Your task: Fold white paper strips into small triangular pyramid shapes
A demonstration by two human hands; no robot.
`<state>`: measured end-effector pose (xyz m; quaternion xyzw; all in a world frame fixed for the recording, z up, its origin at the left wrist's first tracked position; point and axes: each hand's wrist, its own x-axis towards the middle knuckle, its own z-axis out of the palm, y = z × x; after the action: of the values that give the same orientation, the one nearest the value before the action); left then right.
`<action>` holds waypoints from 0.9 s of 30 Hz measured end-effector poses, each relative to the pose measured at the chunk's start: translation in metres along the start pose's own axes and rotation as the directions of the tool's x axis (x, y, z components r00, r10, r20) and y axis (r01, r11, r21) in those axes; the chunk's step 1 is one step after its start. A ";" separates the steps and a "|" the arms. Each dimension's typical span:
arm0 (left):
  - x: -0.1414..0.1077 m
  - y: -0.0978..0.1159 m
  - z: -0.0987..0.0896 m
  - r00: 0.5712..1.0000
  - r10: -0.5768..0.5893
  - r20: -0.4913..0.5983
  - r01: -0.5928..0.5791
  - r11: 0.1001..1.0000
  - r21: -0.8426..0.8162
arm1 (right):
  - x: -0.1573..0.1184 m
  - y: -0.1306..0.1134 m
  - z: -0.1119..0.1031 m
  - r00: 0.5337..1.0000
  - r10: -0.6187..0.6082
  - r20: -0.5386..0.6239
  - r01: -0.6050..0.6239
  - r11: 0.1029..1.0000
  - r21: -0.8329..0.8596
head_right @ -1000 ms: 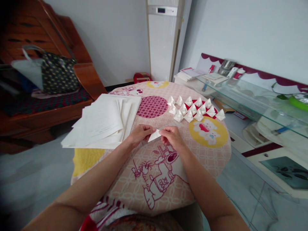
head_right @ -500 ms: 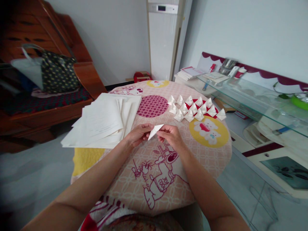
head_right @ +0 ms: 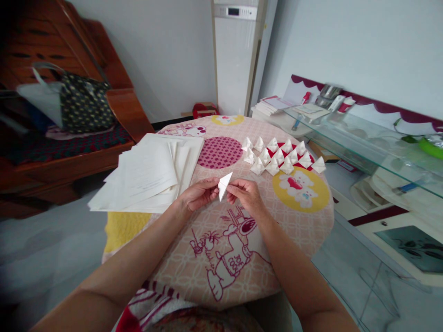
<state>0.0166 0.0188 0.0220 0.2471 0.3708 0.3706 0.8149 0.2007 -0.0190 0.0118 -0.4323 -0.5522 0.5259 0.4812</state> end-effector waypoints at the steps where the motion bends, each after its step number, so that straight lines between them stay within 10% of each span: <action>1: 0.000 0.000 0.000 1.000 0.001 -0.005 -0.001 1.000 -0.016 | 0.000 0.000 0.000 1.000 -0.006 0.002 0.006 1.000 -0.009; 27: -0.002 -0.004 0.001 0.973 0.219 0.077 -0.230 0.954 0.192 | 0.003 0.005 0.006 0.994 0.043 -0.103 -0.056 0.990 -0.127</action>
<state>0.0181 0.0150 0.0202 0.3784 0.3531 0.4146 0.7485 0.1937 -0.0168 0.0068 -0.5020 -0.5494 0.4783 0.4662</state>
